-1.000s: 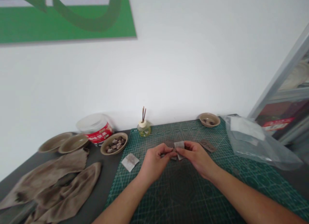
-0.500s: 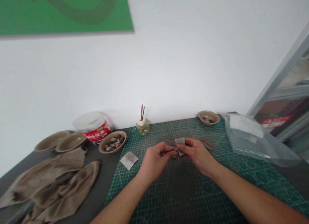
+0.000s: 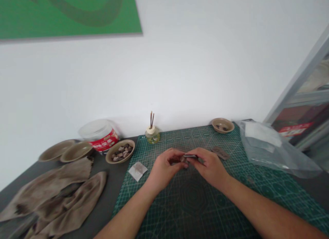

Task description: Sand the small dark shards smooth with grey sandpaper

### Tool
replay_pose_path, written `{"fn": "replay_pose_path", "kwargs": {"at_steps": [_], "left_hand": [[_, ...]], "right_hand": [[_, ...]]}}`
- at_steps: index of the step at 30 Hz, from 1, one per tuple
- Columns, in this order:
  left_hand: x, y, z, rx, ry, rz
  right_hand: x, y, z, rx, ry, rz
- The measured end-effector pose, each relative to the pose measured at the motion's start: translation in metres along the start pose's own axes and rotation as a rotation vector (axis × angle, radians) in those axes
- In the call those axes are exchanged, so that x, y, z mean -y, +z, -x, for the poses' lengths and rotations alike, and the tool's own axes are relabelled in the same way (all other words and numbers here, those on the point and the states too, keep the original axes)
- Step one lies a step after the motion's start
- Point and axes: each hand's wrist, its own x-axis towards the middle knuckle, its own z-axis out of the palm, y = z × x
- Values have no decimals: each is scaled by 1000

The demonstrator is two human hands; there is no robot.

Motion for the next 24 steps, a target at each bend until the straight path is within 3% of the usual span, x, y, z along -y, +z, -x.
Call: {"fn": "replay_pose_path", "kwargs": {"at_steps": [9,15,24], "left_hand": [[-8,-6,1,-36,133,-284],[-11,-3,4,-50,180,-340],[-16,-8,5,-98,218,-334]], "right_hand": [[-2,-3,1,74,-197,82],[0,-2,5,-24,-177,149],[0,-3,3,-9,-185,157]]}}
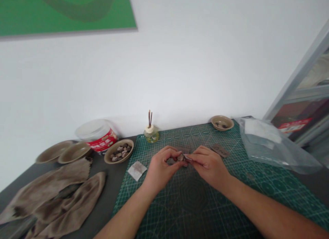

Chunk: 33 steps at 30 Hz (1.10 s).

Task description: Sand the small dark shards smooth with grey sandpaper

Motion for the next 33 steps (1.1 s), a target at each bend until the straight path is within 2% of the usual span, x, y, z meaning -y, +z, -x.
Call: {"fn": "replay_pose_path", "kwargs": {"at_steps": [4,14,29,33], "left_hand": [[1,0,0,35,17,19],[4,4,3,48,36,2],[1,7,4,0,51,-13],[3,6,3,4,55,-14]], "right_hand": [[0,2,1,-35,14,-9],[1,-2,-1,-8,-79,4],[2,-2,-2,-9,-91,12],[4,-1,-3,-42,-132,27]]}}
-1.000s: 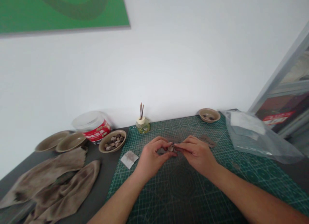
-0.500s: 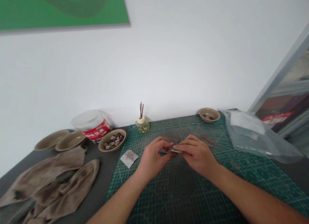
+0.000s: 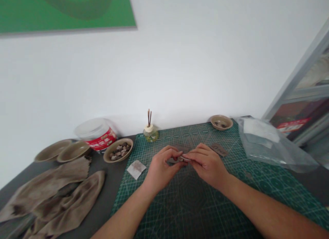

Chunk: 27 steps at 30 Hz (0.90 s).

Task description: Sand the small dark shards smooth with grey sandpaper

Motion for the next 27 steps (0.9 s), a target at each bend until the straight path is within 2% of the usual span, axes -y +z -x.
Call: {"fn": "replay_pose_path", "kwargs": {"at_steps": [12,20,27], "left_hand": [[0,-5,-1,38,23,44],[4,-4,-2,87,12,91],[7,-2,-1,89,-5,127]], "right_hand": [[0,-1,0,18,-8,2],[-2,-4,-1,114,35,-62],[-2,-6,-2,102,17,-73]]}}
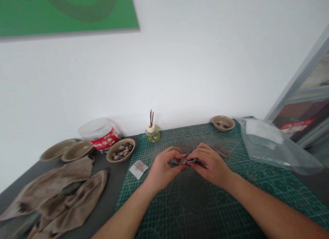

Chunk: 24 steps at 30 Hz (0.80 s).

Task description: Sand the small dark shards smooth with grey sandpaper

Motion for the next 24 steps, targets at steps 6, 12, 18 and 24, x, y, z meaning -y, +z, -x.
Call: {"fn": "replay_pose_path", "kwargs": {"at_steps": [6,12,18,24], "left_hand": [[-5,-3,0,14,14,12],[3,-5,-4,-9,-2,7],[12,-8,-9,-138,-65,28],[11,4,-4,-101,-265,213]], "right_hand": [[1,3,0,-2,17,19],[5,1,2,4,-4,-13],[-1,0,2,-72,334,-253],[-21,17,6,-133,517,-425]]}}
